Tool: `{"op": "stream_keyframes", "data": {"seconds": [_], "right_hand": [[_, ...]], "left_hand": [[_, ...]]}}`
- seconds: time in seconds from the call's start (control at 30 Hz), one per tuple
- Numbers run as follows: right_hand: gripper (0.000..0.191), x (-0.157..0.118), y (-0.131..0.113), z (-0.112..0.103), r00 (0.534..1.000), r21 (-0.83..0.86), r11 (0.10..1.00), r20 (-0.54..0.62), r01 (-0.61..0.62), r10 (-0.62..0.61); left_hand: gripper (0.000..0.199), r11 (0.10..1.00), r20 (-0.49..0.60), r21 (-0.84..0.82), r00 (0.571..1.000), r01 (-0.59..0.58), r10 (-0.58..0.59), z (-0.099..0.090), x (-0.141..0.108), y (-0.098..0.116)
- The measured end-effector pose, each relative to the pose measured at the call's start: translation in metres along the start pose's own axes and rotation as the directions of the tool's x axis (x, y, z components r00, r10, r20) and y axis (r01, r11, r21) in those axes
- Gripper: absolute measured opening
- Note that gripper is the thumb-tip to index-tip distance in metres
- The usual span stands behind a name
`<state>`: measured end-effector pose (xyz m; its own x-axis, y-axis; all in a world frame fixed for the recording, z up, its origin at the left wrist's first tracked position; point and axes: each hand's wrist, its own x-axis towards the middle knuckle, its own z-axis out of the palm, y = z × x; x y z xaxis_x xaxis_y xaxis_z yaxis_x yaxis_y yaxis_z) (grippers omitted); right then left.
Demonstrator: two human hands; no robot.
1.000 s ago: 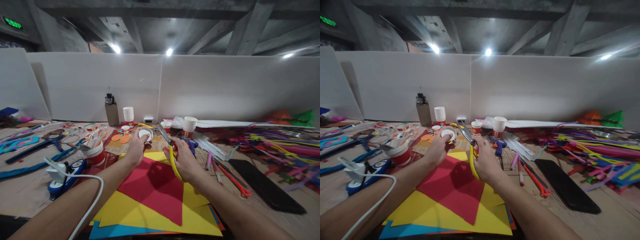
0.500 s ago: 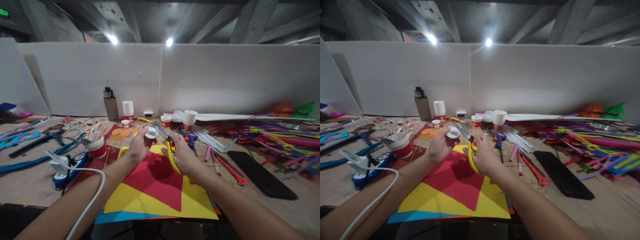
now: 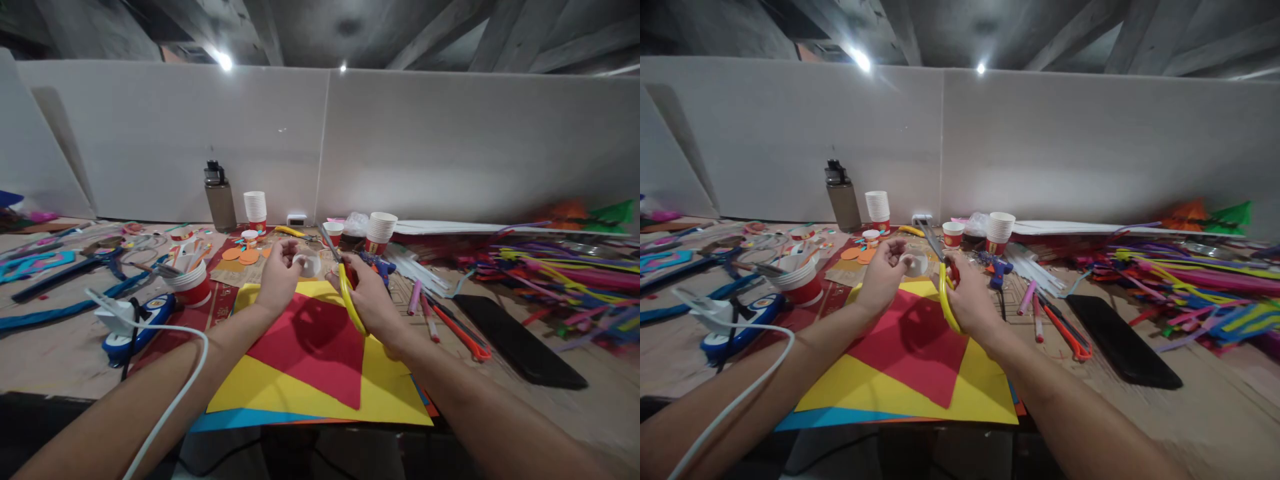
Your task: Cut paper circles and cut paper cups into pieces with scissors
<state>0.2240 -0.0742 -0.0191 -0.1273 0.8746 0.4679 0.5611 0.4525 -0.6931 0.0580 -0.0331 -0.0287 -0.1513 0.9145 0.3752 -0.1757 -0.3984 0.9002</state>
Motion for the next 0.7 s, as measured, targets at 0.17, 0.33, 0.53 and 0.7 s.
{"op": "stream_keyframes", "data": {"seconds": [0.17,0.33,0.53,0.7], "right_hand": [[0.042,0.001,-0.001,0.004,0.994,0.27,0.961,-0.073,-0.061,0.084],[0.044,0.001,-0.003,0.0,0.986,0.393,0.915,-0.091,-0.093,0.139],[0.046,0.001,-0.005,-0.004,0.965,0.416,0.881,-0.029,-0.224,0.259],[0.042,0.002,0.0,-0.002,0.967,0.383,0.9,-0.06,-0.207,0.248]], "left_hand": [[0.03,0.998,0.13,0.065,0.991,-0.013,0.004,0.008,-0.018,0.005],[0.032,1.0,0.276,-0.023,0.961,0.019,-0.012,0.011,-0.031,0.007],[0.044,0.993,0.426,0.005,0.899,0.116,-0.107,0.006,-0.033,0.01],[0.047,0.971,0.491,-0.061,0.854,0.232,-0.173,0.006,-0.034,0.007]]}}
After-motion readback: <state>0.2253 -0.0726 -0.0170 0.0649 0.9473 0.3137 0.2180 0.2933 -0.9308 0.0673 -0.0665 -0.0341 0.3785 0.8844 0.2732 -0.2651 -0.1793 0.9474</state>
